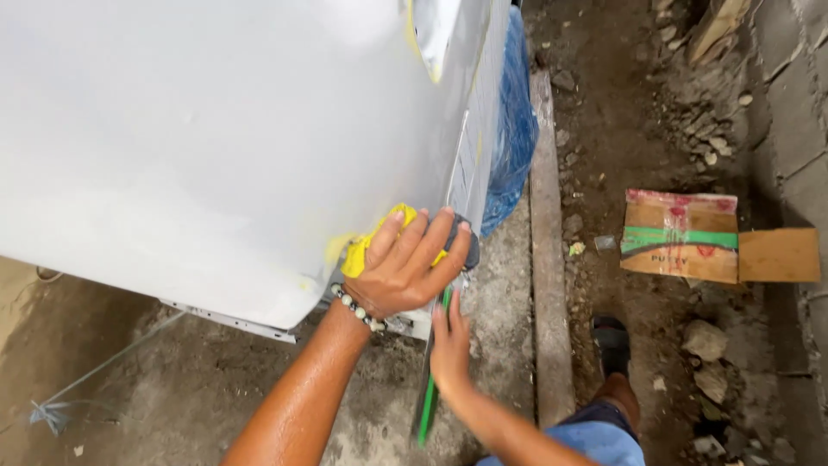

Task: The person sands the surface of a white car door using a green sanding block and a yellow cloth. They work on the lower section of the door, moving the block back and forth to smooth the surface.

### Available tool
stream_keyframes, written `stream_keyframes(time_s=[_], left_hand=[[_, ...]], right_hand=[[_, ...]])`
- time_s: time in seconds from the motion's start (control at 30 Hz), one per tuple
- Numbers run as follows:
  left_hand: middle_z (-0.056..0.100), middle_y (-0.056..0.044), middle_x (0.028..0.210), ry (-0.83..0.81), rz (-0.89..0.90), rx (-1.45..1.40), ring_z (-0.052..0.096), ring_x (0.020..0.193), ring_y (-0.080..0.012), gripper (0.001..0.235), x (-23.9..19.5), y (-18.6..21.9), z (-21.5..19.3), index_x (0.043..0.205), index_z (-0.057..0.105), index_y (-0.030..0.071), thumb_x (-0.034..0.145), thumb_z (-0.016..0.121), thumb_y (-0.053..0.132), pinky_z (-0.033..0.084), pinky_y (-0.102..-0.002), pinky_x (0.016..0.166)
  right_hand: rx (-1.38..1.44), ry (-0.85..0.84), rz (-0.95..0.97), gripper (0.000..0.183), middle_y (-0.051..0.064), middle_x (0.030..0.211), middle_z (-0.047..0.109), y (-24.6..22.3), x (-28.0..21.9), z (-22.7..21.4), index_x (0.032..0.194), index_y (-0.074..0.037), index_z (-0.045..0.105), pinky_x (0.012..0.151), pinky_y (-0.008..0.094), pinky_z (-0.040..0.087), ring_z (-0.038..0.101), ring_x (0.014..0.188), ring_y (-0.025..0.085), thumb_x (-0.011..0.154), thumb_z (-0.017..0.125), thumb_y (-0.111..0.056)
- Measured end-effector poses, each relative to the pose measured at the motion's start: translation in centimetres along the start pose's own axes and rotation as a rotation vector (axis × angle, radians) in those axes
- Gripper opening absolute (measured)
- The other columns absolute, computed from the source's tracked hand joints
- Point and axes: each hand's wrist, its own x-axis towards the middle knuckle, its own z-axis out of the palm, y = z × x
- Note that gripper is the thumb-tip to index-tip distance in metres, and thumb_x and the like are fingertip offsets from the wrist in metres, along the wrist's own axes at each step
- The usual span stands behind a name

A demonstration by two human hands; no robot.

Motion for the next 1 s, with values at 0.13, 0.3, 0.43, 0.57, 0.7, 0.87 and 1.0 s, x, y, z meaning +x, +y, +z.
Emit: stream_keyframes(time_s=[0.13,0.3,0.43,0.57,0.7,0.87,1.0], left_hand=[[0.073,-0.003,0.122,-0.049,-0.037,-0.04,0.069,0.106,-0.018,0.022,-0.1,0.3,-0.1,0.121,0.071,0.019,0.101,0.065,0.023,0.043,-0.038,0.108],[0.073,-0.003,0.123,0.031,-0.004,0.018,0.069,0.107,-0.0173,0.022,0.0,0.0,-0.3,0.122,0.072,0.018,0.102,0.065,0.024,0.042,-0.037,0.109],[0.073,-0.002,0.123,-0.018,-0.026,-0.005,0.068,0.107,-0.0178,0.018,-0.2,0.1,-0.4,0.121,0.072,0.019,0.104,0.066,0.023,0.042,-0.037,0.109],[0.073,-0.003,0.123,0.003,-0.017,0.012,0.069,0.107,-0.0183,0.022,-0.2,0.6,-0.4,0.122,0.072,0.019,0.102,0.063,0.026,0.043,-0.04,0.109],[0.073,-0.004,0.124,-0.047,-0.012,-0.005,0.07,0.106,-0.0181,0.022,0.0,-0.3,0.6,0.122,0.072,0.019,0.102,0.064,0.024,0.043,-0.038,0.108],[0.073,-0.003,0.124,-0.006,0.002,-0.013,0.07,0.106,-0.0177,0.023,-0.2,0.5,-0.3,0.123,0.072,0.019,0.103,0.063,0.025,0.042,-0.039,0.109],[0.073,-0.004,0.123,0.003,0.009,0.011,0.07,0.104,-0.0175,0.024,-0.3,-0.2,0.4,0.122,0.072,0.018,0.101,0.062,0.026,0.043,-0.038,0.107]], right_hand=[[-0.219,-0.105,0.181,0.064,0.021,0.115,0.06,-0.5,1.1,-0.2,0.16,-0.001,0.028,0.093,0.037,0.043,0.058,0.099,0.025,0.106,0.047,-0.028],[0.011,0.047,0.274,0.06,0.018,0.113,0.07,-0.1,-0.6,0.9,0.155,-0.003,0.04,0.09,0.035,0.049,0.06,0.099,0.023,0.106,0.048,-0.037],[-0.228,-0.034,0.317,0.065,0.025,0.103,0.065,0.6,-0.1,0.8,0.16,-0.007,0.035,0.089,0.037,0.046,0.06,0.094,0.027,0.102,0.05,-0.034],[0.046,0.05,0.383,0.054,0.02,0.109,0.072,0.2,3.0,0.6,0.151,-0.005,0.047,0.085,0.037,0.051,0.063,0.092,0.024,0.106,0.048,-0.035],[-0.189,0.001,-0.294,0.057,0.032,0.141,0.06,-1.3,1.4,0.8,0.156,0.011,0.038,0.098,0.05,0.042,0.059,0.11,0.033,0.11,0.051,-0.02],[0.109,0.018,0.283,0.031,0.018,0.114,0.071,-1.0,8.4,0.9,0.126,0.0,0.065,0.086,0.04,0.052,0.063,0.1,0.024,0.104,0.056,-0.02],[-0.286,0.033,-0.229,0.033,0.019,0.122,0.064,-3.6,4.4,1.5,0.133,0.0,0.064,0.1,0.043,0.045,0.056,0.116,0.029,0.102,0.062,-0.011]])
